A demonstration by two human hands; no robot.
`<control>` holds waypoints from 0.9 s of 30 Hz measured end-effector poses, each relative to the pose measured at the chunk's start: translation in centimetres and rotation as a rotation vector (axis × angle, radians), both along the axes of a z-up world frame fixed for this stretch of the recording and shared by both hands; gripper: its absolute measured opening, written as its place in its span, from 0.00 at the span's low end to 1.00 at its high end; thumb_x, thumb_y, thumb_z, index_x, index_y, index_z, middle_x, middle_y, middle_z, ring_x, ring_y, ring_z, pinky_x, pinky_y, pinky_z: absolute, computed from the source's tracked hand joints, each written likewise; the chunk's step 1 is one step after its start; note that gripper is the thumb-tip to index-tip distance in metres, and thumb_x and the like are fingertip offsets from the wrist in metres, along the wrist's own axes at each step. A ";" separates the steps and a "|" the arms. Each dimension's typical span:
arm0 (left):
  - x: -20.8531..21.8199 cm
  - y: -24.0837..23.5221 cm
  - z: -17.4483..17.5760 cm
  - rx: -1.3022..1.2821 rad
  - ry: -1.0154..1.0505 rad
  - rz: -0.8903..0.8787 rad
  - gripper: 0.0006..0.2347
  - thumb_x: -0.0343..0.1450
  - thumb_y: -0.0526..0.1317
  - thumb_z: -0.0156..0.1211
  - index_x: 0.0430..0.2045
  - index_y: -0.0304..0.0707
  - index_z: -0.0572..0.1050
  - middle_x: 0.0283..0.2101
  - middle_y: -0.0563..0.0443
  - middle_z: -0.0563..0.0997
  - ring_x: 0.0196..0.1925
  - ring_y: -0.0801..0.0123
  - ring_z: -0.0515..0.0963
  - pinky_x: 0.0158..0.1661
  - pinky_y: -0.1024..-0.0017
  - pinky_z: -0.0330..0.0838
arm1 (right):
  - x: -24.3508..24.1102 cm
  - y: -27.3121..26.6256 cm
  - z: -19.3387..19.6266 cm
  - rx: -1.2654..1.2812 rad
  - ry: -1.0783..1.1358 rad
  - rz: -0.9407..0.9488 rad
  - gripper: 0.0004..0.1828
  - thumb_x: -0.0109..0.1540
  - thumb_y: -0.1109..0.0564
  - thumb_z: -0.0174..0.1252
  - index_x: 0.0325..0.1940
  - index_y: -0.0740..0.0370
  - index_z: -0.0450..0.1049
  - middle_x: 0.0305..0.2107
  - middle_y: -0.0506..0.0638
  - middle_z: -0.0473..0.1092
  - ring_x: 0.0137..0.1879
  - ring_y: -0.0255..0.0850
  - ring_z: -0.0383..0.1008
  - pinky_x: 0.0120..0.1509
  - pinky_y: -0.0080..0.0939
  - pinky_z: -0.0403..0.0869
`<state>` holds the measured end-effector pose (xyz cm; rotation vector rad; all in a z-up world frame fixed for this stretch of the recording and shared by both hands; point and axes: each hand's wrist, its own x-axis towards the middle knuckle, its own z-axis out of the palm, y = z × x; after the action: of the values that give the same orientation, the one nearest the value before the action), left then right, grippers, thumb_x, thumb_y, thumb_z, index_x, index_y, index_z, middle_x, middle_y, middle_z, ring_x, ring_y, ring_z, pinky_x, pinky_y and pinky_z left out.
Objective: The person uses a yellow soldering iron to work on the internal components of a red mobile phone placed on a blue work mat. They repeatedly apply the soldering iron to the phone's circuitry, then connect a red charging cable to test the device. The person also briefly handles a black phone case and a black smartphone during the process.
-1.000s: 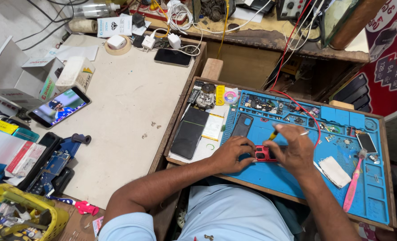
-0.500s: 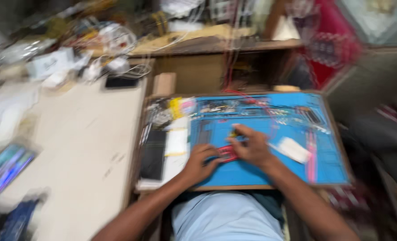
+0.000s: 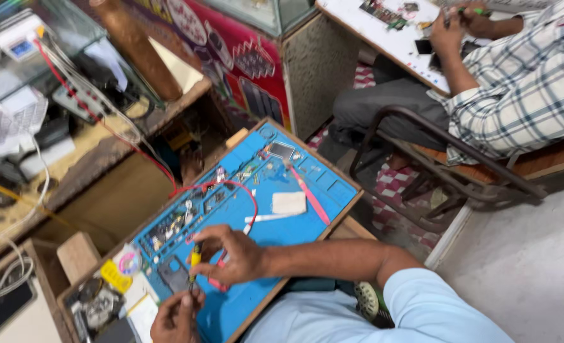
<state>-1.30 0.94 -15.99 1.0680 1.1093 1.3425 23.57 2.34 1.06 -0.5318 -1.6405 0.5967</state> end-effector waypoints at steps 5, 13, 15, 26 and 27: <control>-2.7 3.2 -5.2 -0.085 -0.074 -0.108 0.08 0.77 0.35 0.54 0.46 0.28 0.73 0.40 0.35 0.83 0.40 0.55 0.86 0.39 0.59 0.81 | -0.2 -0.1 0.5 0.016 0.024 -0.014 0.32 0.67 0.63 0.65 0.66 0.62 0.51 0.42 0.57 0.75 0.46 0.43 0.82 0.52 0.40 0.83; -2.8 4.0 -5.8 -0.241 -0.197 -0.089 0.08 0.77 0.37 0.54 0.47 0.37 0.72 0.39 0.38 0.82 0.38 0.54 0.85 0.38 0.53 0.82 | -0.7 -0.2 0.0 0.008 0.067 0.006 0.31 0.69 0.63 0.64 0.66 0.62 0.51 0.45 0.60 0.77 0.46 0.44 0.83 0.52 0.40 0.83; -2.2 4.2 -4.9 -0.220 -0.227 -0.108 0.08 0.77 0.38 0.53 0.47 0.37 0.73 0.40 0.40 0.82 0.39 0.56 0.85 0.38 0.55 0.82 | -0.7 0.0 -0.6 0.030 0.058 -0.023 0.31 0.68 0.63 0.65 0.66 0.62 0.51 0.44 0.59 0.76 0.49 0.44 0.83 0.52 0.40 0.83; -0.4 0.8 -0.5 -0.212 -0.401 -0.017 0.09 0.75 0.38 0.58 0.44 0.33 0.74 0.38 0.44 0.83 0.37 0.64 0.85 0.35 0.68 0.81 | -1.2 0.0 -0.5 0.159 0.137 0.023 0.34 0.66 0.68 0.65 0.66 0.63 0.51 0.44 0.61 0.74 0.51 0.47 0.82 0.54 0.48 0.83; -0.4 1.6 -0.8 -0.264 -0.351 0.017 0.08 0.76 0.39 0.57 0.44 0.35 0.74 0.38 0.44 0.83 0.36 0.64 0.85 0.33 0.67 0.81 | -0.8 -0.1 -0.5 0.185 0.121 -0.011 0.34 0.65 0.68 0.65 0.66 0.63 0.51 0.44 0.62 0.74 0.50 0.48 0.82 0.54 0.49 0.83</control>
<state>-1.72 2.51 -16.84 0.6039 0.9979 1.2940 22.73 2.25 0.52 -0.3626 -1.5583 0.4548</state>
